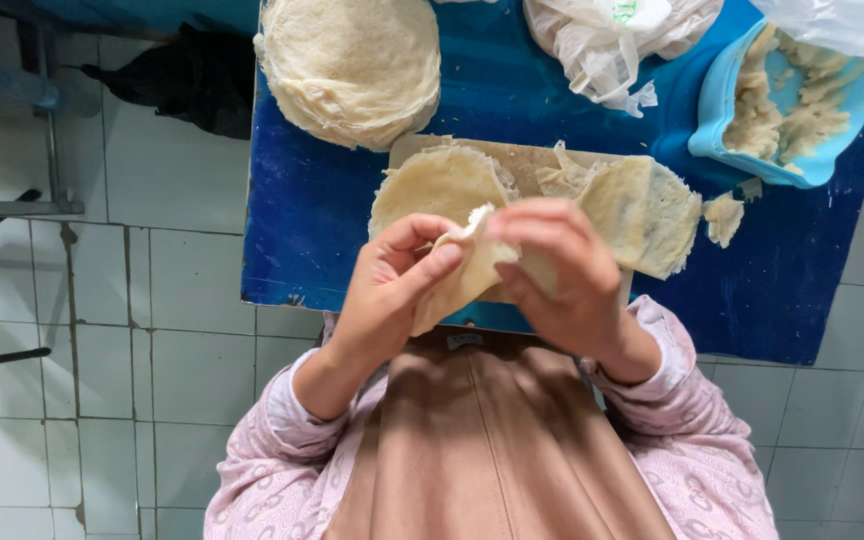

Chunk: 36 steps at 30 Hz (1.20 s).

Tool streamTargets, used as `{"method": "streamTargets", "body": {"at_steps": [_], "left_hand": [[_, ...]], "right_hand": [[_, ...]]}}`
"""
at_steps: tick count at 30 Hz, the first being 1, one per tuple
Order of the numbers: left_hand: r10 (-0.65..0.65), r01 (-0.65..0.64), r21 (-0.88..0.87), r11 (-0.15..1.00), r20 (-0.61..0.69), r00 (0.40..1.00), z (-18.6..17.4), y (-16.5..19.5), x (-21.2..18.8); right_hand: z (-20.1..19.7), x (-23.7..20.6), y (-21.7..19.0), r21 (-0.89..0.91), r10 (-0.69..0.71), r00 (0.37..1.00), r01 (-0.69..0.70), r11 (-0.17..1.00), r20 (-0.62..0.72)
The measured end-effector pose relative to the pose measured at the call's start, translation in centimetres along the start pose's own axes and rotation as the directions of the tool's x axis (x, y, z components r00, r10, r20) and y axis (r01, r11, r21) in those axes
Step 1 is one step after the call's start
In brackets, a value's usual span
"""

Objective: The person sits at a blue table and peels thin, round pastry wrappers one at a time from a stack, tearing away ragged edge pieces and placing the peeled sheets onto a growing pile beside the stack. They occasionally press the pile flat and set discarded scraps aside.

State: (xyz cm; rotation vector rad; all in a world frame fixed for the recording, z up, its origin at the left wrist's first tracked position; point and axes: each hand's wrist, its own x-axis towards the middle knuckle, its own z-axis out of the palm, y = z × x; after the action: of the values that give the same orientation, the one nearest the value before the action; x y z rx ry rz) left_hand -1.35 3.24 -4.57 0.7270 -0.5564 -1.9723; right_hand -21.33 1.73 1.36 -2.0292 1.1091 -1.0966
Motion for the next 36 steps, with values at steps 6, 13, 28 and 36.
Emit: {"method": "streamTargets", "body": {"at_steps": [6,13,28,36], "left_hand": [[0.042,-0.076,0.159,0.984,0.205,0.978,0.4,4.2,-0.8],[0.555,-0.454,0.790,0.411,0.178,0.813,2.3,4.7,0.3],[0.139,-0.118,0.240,0.964,-0.076,0.987,-0.2,-2.7,-0.3],[0.189,-0.148,0.302,0.942,-0.113,0.975,-0.7,-2.7,0.1]], "right_hand": [[-1.7,-1.0,2.6,0.635,0.391,0.733,-0.679,0.369,0.557],[-1.7,-4.4,3.4,0.883,0.364,0.895,-0.371,0.288,0.258],[-0.4,-1.3,-0.1,0.166,0.160,0.973,-0.187,0.968,0.166],[0.3,-2.6,1.0,0.326,0.317,0.932,-0.360,0.874,0.178]]}}
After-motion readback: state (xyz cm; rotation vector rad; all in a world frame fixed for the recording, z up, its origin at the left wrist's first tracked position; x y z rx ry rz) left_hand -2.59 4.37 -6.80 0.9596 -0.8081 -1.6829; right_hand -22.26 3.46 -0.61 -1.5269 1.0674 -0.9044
